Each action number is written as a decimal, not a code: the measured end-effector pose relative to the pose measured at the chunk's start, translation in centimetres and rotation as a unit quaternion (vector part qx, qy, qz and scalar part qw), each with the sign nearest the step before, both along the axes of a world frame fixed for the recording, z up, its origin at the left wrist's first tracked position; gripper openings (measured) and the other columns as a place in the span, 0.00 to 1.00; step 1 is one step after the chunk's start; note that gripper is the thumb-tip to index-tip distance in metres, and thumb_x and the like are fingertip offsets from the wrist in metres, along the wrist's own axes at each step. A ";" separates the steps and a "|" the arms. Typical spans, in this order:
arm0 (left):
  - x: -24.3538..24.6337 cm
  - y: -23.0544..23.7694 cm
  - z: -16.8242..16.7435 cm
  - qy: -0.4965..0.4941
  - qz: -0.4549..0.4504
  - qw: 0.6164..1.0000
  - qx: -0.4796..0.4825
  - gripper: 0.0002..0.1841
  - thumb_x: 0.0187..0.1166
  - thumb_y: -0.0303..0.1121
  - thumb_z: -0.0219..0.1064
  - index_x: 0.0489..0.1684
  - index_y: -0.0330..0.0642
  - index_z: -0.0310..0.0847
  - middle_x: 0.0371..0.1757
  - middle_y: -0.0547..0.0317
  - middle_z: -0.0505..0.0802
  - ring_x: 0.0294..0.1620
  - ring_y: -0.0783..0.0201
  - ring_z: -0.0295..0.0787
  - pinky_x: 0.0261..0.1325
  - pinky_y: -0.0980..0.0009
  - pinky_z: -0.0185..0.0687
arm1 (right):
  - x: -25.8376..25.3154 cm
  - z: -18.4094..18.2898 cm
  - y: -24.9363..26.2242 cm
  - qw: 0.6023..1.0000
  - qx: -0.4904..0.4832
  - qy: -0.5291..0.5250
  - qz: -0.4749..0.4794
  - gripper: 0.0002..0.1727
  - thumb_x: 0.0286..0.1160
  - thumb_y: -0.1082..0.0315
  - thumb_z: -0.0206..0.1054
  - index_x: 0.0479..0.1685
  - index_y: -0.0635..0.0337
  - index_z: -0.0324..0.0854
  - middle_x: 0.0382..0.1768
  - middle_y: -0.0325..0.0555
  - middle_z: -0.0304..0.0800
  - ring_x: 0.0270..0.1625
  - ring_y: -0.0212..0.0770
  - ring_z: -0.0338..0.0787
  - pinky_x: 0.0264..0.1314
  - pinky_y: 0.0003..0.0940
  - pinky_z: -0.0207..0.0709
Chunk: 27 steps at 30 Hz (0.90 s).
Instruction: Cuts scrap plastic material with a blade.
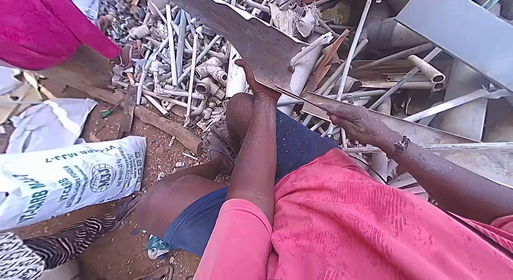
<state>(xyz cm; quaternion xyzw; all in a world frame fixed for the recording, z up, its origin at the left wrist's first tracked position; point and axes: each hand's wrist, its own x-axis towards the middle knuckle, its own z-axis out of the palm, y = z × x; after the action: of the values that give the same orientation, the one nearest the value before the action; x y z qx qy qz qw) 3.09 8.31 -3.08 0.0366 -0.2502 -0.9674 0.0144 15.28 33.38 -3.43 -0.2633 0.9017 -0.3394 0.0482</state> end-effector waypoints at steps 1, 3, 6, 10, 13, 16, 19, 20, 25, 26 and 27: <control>-0.1 -0.2 -0.2 0.004 -0.007 1.000 -0.003 0.55 0.66 0.85 0.18 0.78 0.56 0.66 0.63 0.46 0.86 0.56 0.46 0.88 0.48 0.43 0.88 | -0.2 0.0 0.1 1.000 0.003 0.002 0.009 0.24 0.92 0.56 0.51 0.82 0.42 0.78 0.48 0.43 0.94 0.47 0.39 0.91 0.54 0.45 0.85; -0.5 -0.5 -0.7 -0.002 -0.009 1.000 -0.006 0.56 0.65 0.85 0.17 0.76 0.53 0.67 0.59 0.43 0.87 0.51 0.44 0.89 0.43 0.42 0.89 | -0.5 0.0 0.0 1.000 0.004 -0.003 0.021 0.24 0.92 0.56 0.52 0.82 0.43 0.79 0.49 0.42 0.94 0.48 0.37 0.91 0.56 0.41 0.84; -1.4 -1.3 -1.7 -0.043 -0.013 0.998 0.041 0.56 0.64 0.88 0.25 0.80 0.55 0.66 0.65 0.38 0.86 0.59 0.37 0.87 0.51 0.31 0.83 | -1.2 0.2 -0.3 0.999 0.001 -0.009 0.031 0.23 0.90 0.60 0.55 0.80 0.46 0.80 0.49 0.42 0.95 0.48 0.36 0.91 0.58 0.39 0.83; -1.9 -1.2 -1.8 -0.055 0.010 0.998 0.043 0.52 0.68 0.85 0.26 0.78 0.57 0.68 0.65 0.42 0.87 0.62 0.39 0.87 0.53 0.28 0.82 | -2.8 -0.1 -1.3 0.999 0.007 -0.027 0.032 0.23 0.91 0.61 0.54 0.80 0.46 0.81 0.53 0.48 0.96 0.51 0.43 0.94 0.58 0.49 0.83; -2.3 -1.1 -2.3 -0.069 0.005 0.997 0.044 0.52 0.70 0.84 0.28 0.84 0.57 0.63 0.75 0.39 0.81 0.72 0.34 0.79 0.62 0.21 0.73 | -4.7 -0.4 -2.5 0.998 0.062 -0.032 0.011 0.25 0.93 0.57 0.50 0.85 0.38 0.74 0.52 0.50 0.96 0.52 0.50 0.94 0.57 0.58 0.82; -2.7 -1.3 -2.5 -0.078 0.009 0.997 0.024 0.51 0.72 0.83 0.28 0.84 0.56 0.63 0.75 0.40 0.82 0.72 0.36 0.80 0.62 0.23 0.75 | -5.6 1.0 -3.6 0.993 0.098 -0.061 -0.036 0.24 0.94 0.56 0.50 0.86 0.36 0.74 0.50 0.53 0.95 0.52 0.56 0.93 0.57 0.64 0.80; -2.9 -1.7 -2.2 -0.043 0.021 0.999 0.009 0.48 0.77 0.78 0.24 0.84 0.56 0.64 0.76 0.46 0.82 0.77 0.43 0.77 0.71 0.28 0.72 | -5.3 1.1 -2.3 0.998 0.011 -0.044 -0.032 0.23 0.93 0.57 0.51 0.82 0.41 0.78 0.37 0.44 0.92 0.37 0.40 0.88 0.46 0.45 0.81; -3.0 -1.9 -2.1 -0.042 0.023 0.999 0.017 0.49 0.76 0.79 0.24 0.85 0.57 0.64 0.77 0.46 0.81 0.78 0.43 0.77 0.72 0.28 0.71 | -4.9 1.0 -1.8 0.998 -0.026 -0.049 -0.030 0.23 0.92 0.57 0.51 0.81 0.41 0.79 0.32 0.38 0.88 0.31 0.32 0.83 0.40 0.36 0.78; -3.7 -2.5 -2.5 -0.029 0.050 0.998 0.029 0.49 0.76 0.79 0.23 0.84 0.57 0.65 0.76 0.47 0.82 0.76 0.44 0.78 0.70 0.32 0.75 | -2.1 0.6 -0.1 0.998 -0.024 -0.059 0.009 0.21 0.91 0.60 0.54 0.73 0.51 0.85 0.48 0.39 0.96 0.46 0.29 0.90 0.55 0.33 0.82; -3.9 -2.5 -2.7 -0.023 0.062 0.998 0.024 0.47 0.78 0.77 0.24 0.83 0.57 0.66 0.75 0.48 0.83 0.76 0.46 0.79 0.71 0.32 0.75 | -2.0 0.2 -0.1 0.998 -0.022 -0.057 0.014 0.21 0.91 0.60 0.54 0.73 0.50 0.85 0.51 0.39 0.95 0.48 0.30 0.90 0.57 0.32 0.81; -3.8 -2.4 -2.8 -0.016 0.068 0.997 0.017 0.46 0.80 0.76 0.24 0.83 0.57 0.66 0.75 0.49 0.83 0.77 0.47 0.78 0.72 0.32 0.74 | -2.0 -0.1 -0.2 0.998 -0.017 -0.059 0.015 0.21 0.91 0.60 0.55 0.75 0.49 0.84 0.53 0.40 0.95 0.49 0.31 0.91 0.58 0.34 0.82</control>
<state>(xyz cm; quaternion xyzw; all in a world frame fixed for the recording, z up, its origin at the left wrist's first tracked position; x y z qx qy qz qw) -0.75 5.90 -5.91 0.0694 -0.2309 -0.9675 0.0760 13.24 33.17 -3.55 -0.2570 0.8873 -0.3692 0.1015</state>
